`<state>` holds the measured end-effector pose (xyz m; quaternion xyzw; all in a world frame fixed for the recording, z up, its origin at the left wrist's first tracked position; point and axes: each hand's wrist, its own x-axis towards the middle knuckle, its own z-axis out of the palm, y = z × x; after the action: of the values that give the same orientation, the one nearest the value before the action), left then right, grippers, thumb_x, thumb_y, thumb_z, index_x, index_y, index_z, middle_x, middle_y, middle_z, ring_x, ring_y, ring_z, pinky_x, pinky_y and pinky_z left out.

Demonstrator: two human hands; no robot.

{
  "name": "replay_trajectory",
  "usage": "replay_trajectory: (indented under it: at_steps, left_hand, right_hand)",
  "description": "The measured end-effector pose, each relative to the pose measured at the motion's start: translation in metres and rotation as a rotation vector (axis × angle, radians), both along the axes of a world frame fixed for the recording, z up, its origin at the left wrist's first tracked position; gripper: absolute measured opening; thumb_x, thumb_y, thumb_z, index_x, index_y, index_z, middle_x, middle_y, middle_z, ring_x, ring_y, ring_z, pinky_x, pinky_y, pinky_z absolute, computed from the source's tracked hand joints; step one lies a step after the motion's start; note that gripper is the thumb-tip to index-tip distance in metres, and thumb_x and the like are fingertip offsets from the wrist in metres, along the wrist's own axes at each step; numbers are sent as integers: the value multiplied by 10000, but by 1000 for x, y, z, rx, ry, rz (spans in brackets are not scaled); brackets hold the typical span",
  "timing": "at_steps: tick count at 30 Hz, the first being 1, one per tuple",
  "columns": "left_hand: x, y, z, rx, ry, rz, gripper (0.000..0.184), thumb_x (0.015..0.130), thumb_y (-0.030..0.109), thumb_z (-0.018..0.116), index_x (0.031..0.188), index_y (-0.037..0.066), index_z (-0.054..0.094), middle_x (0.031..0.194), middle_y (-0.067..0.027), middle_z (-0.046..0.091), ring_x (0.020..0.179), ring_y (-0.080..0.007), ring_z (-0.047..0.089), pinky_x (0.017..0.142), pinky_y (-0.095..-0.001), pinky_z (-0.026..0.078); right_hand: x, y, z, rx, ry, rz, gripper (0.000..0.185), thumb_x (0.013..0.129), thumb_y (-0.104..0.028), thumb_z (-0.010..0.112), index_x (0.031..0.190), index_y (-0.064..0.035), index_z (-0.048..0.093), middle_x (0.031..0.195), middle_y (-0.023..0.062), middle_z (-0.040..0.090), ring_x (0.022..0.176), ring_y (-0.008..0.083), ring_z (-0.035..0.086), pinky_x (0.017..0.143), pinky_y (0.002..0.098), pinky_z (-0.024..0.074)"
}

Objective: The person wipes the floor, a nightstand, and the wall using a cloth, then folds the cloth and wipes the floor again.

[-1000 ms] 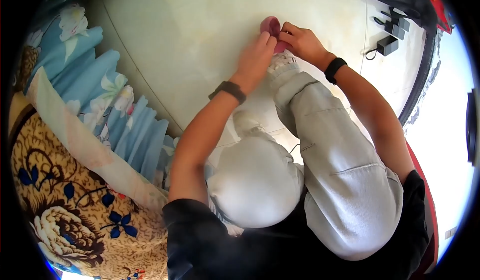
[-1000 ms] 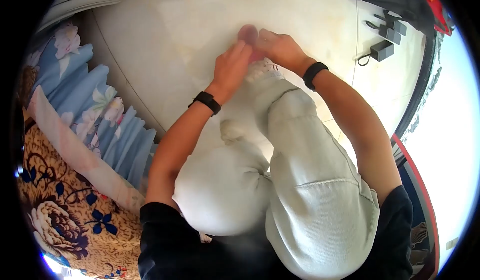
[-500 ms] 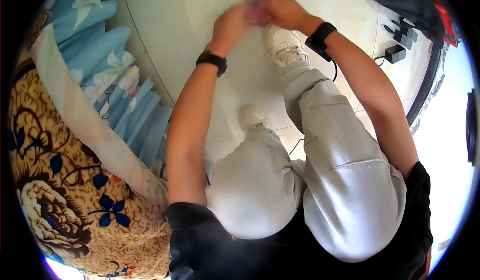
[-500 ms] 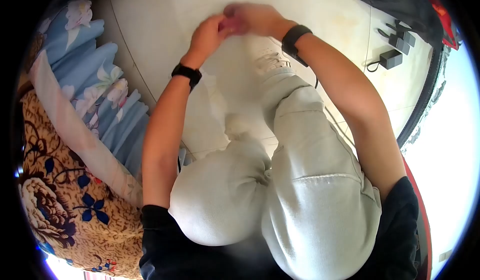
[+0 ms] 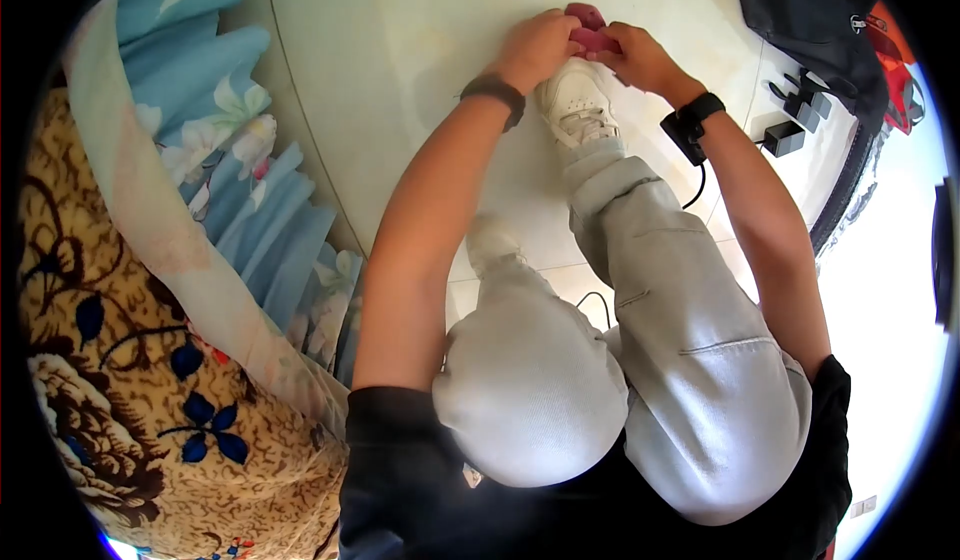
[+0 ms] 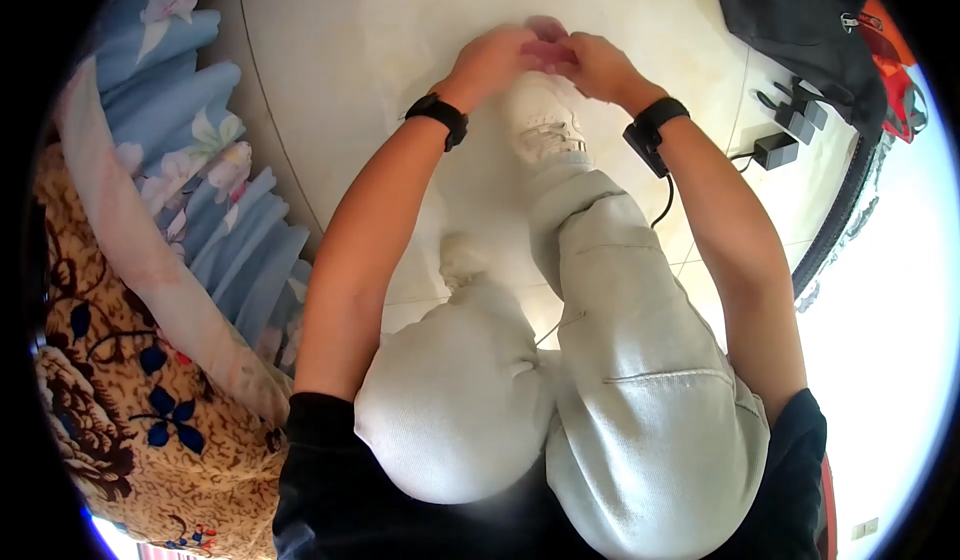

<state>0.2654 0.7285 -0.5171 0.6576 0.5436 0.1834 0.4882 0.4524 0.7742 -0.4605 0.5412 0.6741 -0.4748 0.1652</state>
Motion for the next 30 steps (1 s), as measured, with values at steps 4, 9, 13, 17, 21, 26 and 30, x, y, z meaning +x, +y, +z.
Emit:
replay_trajectory:
  at_steps: [4,9,13,17,21,26,30]
  left_hand:
    - [-11,-5,8,-25,-67,54,191,859,222,667,947,53,655,960,-157,644,914,-356,623,779,-441,497]
    - [-29,-58,11,-158,-152,304,202,897,221,648,941,24,637,892,-148,635,818,-293,609,709,-386,488]
    - [-29,-127,-12,-201,-159,403,191,946,184,597,1023,13,635,856,-66,643,806,-152,615,708,-293,509]
    - [-10,-176,-2,-438,-601,688,193,934,218,609,1004,40,631,894,-83,653,835,-214,644,730,-326,528]
    - [-9,-212,24,-249,-8,329,192,875,206,680,938,42,602,942,-157,647,853,-355,629,717,-422,517]
    - [-58,-186,32,-107,187,551,173,860,157,687,1000,81,620,899,-110,608,837,-324,622,699,-396,521]
    - [-88,-119,33,104,326,614,231,798,51,726,996,56,608,958,-100,585,866,-327,616,698,-406,512]
  right_hand:
    - [2,-3,-14,319,200,262,212,858,-173,660,1037,-60,661,1042,134,640,951,333,612,811,409,502]
    - [-56,5,15,296,231,525,209,800,-44,635,1005,-77,650,1030,90,602,916,324,617,792,407,510]
    - [-84,-36,-4,154,219,512,87,806,-106,601,831,-72,678,948,97,629,825,312,654,686,415,534]
    - [-83,-98,-17,294,208,734,110,775,-112,620,726,-36,682,865,114,652,750,285,672,631,398,546]
    - [-71,-131,-20,276,205,1122,97,764,-141,635,749,-67,695,917,97,643,878,243,655,662,364,553]
    - [-107,-93,-10,464,350,871,165,792,-108,613,938,-55,669,1135,123,603,899,270,639,674,385,555]
    - [-135,-55,-25,710,315,776,152,810,-115,603,950,-79,652,1114,95,586,948,249,623,712,368,548]
